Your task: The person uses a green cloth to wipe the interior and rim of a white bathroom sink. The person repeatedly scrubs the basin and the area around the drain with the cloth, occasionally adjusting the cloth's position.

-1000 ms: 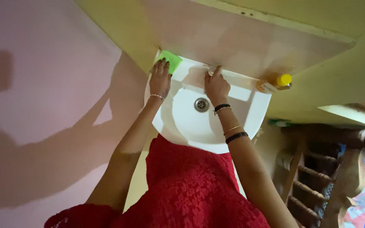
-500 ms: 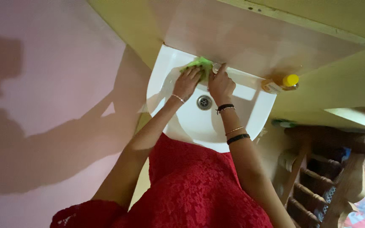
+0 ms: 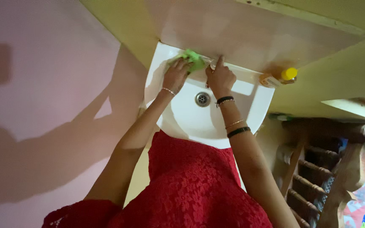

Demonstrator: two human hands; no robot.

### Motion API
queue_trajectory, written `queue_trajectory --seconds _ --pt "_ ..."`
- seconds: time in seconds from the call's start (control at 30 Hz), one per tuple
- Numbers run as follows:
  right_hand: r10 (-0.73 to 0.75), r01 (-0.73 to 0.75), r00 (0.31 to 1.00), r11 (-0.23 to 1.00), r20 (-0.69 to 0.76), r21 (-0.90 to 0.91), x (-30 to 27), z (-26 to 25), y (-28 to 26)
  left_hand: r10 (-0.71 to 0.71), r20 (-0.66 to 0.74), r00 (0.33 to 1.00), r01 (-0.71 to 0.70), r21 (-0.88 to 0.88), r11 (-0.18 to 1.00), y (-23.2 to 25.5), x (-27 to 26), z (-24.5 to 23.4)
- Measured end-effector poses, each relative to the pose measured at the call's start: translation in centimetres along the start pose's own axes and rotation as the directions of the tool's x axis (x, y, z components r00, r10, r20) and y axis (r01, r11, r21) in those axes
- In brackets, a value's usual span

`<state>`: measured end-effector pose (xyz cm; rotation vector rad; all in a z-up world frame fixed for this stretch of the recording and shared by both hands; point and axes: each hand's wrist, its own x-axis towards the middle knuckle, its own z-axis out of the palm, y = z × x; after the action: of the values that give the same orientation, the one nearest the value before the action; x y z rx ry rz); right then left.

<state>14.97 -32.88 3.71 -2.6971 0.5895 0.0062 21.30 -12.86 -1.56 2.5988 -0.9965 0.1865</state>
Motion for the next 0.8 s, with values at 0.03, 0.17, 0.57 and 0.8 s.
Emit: queue_trajectory --seconds 0.03,0.17,0.57,0.8 --pt "0.024 -0.023 0.998 0.999 0.058 -0.025 0.2 -0.3 -0.4 0.026 0.033 0.999 -0.026 -0.016 1.000 0.4 -0.2 0.2" --pt "0.035 -0.031 0.998 0.997 0.057 -0.076 0.8 -0.3 -1.2 0.044 0.094 0.995 -0.045 0.008 0.999 1.6 -0.3 0.7" --pt "0.046 -0.046 0.999 0.997 0.003 -0.069 0.3 1.1 -0.5 -0.057 -0.092 0.994 0.049 -0.078 0.996 1.2 0.5 -2.6" --pt "0.054 -0.055 0.998 0.998 -0.031 -0.040 0.4 1.5 -0.5 0.048 -0.001 0.999 -0.048 0.001 0.999 0.0 -0.4 -0.9"
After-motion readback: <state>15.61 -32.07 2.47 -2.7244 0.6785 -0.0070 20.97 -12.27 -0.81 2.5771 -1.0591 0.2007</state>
